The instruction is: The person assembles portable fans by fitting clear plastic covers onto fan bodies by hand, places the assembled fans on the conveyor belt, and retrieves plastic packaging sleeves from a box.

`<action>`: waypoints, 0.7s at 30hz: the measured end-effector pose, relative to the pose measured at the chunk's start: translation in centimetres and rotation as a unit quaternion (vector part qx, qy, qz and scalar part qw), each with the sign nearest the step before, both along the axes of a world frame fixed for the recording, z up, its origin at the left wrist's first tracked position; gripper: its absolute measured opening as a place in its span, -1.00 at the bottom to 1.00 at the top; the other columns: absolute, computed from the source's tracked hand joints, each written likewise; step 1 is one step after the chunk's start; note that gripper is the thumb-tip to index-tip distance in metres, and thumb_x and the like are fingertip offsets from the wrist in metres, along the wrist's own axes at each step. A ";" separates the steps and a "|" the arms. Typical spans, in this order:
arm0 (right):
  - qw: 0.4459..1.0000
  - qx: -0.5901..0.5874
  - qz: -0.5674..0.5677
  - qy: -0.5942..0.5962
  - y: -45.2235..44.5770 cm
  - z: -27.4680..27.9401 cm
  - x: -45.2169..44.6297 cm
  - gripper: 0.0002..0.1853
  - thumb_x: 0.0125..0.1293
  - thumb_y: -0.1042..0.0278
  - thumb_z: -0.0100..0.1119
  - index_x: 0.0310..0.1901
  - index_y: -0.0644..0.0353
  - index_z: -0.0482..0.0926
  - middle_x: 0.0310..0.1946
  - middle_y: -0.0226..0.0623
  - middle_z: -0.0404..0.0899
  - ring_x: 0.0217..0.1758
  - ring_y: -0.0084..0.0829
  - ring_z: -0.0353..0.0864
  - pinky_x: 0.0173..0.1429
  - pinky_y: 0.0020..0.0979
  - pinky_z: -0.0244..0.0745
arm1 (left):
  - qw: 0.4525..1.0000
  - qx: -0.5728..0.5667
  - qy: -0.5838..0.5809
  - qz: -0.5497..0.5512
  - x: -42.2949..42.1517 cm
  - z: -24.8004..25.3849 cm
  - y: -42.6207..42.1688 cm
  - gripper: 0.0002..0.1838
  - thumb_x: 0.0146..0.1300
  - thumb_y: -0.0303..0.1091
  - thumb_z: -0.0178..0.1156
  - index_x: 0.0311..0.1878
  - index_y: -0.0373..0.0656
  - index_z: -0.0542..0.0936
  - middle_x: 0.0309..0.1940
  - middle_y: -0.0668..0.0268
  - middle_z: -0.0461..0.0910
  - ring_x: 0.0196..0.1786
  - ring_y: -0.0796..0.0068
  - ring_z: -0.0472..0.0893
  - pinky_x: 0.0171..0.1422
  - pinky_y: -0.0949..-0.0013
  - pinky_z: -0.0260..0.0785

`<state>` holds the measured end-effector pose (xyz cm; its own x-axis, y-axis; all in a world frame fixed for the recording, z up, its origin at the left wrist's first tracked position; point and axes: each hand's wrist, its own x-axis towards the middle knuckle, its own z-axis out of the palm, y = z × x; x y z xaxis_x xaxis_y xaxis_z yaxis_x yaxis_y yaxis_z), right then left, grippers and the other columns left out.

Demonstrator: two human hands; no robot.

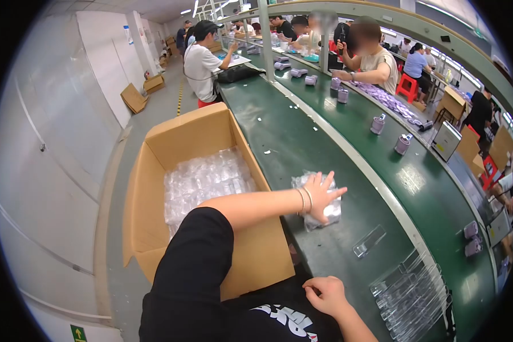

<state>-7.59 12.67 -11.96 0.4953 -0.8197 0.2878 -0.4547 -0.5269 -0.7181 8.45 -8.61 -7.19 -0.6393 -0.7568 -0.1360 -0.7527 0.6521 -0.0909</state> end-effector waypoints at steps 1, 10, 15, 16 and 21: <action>1.000 0.006 0.004 -0.004 0.0 -0.1 -0.1 -0.96 0.01 0.39 0.20 -0.48 0.03 0.63 -0.63 -0.48 0.57 -0.60 -0.47 0.55 -0.42 -0.44 0.34 | 1.000 0.025 0.002 0.001 0.3 0.6 -1.7 0.14 -0.12 0.39 0.23 0.51 0.26 -0.07 0.45 -0.27 -0.23 0.42 -0.44 -0.01 0.38 -0.31 -0.06; 0.999 0.032 0.009 -0.013 -0.2 0.1 -0.4 -0.94 0.03 0.35 0.18 -0.46 0.02 0.64 -0.62 -0.49 0.58 -0.58 -0.43 0.56 -0.42 -0.40 0.39 | 0.957 -0.182 0.175 0.143 12.9 4.7 -5.8 -0.34 0.24 0.13 0.04 0.39 0.22 0.22 0.40 -0.05 0.13 0.42 -0.08 0.16 0.34 -0.31 0.01; 0.996 0.086 -0.031 -0.018 -0.4 0.0 -0.2 -0.94 0.05 0.33 0.17 -0.46 0.01 0.63 -0.62 -0.53 0.57 -0.57 -0.41 0.56 -0.41 -0.39 0.40 | 0.805 -0.161 -0.046 0.569 28.8 0.3 -1.0 -0.46 0.23 0.09 -0.03 0.18 0.02 0.47 0.12 0.17 0.53 0.15 0.05 0.50 0.28 -0.32 0.04; 0.997 0.078 -0.025 -0.014 -0.4 0.0 -0.2 -0.94 0.05 0.33 0.17 -0.45 0.01 0.63 -0.62 -0.53 0.57 -0.57 -0.41 0.56 -0.41 -0.39 0.39 | 0.769 -0.071 -0.124 0.623 32.9 -3.1 -0.6 -0.36 0.23 0.25 -0.11 0.17 0.00 0.53 0.12 0.23 0.57 0.26 0.06 0.45 0.31 -0.44 -0.11; 0.998 0.062 -0.023 0.001 -0.4 0.0 -0.2 -0.94 0.06 0.33 0.17 -0.43 0.00 0.63 -0.61 -0.54 0.58 -0.55 -0.42 0.57 -0.42 -0.38 0.39 | 0.598 0.223 0.171 0.751 34.3 -16.7 9.7 0.20 0.03 0.47 0.07 0.51 0.05 -0.34 0.50 0.03 -0.11 0.38 -0.19 0.20 0.05 -0.49 0.27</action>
